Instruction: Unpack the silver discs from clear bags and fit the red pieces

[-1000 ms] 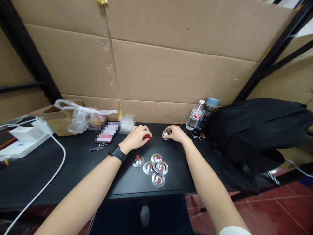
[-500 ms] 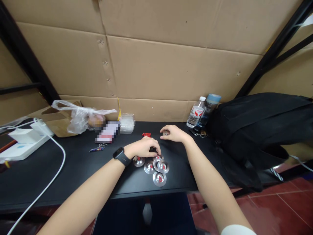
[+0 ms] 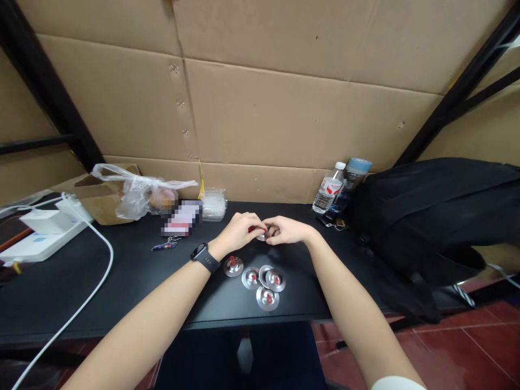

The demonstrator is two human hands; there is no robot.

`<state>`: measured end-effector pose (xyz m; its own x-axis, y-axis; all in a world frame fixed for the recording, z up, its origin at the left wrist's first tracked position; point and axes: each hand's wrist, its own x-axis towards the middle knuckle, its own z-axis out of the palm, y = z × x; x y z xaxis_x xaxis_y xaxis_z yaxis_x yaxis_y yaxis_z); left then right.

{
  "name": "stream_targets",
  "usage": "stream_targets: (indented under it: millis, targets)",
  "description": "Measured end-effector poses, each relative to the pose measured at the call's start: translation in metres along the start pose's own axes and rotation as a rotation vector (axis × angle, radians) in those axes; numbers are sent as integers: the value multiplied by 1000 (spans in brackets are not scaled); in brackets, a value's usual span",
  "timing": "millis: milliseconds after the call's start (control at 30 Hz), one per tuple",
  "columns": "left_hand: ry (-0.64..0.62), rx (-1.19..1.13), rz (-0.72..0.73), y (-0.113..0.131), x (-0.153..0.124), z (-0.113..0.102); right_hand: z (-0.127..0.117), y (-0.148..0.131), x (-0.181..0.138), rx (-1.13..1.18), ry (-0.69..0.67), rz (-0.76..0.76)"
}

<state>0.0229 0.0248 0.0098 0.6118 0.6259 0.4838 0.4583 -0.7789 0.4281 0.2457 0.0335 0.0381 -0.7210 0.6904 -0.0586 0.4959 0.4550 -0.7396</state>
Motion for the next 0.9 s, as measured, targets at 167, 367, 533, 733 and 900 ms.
stream_targets:
  millis: [167,367,533,733,900]
  targets:
    - [54,1,1,-3,0,-1,10,-1,8,0,109,-41]
    - [135,-29,-47,-2,2,-1,10,5,9,58,101,-108]
    - [134,24,-55,-4,2,-2,5,3,6,149,63,-119]
    - [107,141,-57,-3,1,-4,4,2,7,93,179,-114]
    - [149,76,-54,2,1,-5,9,9,13,136,207,-151]
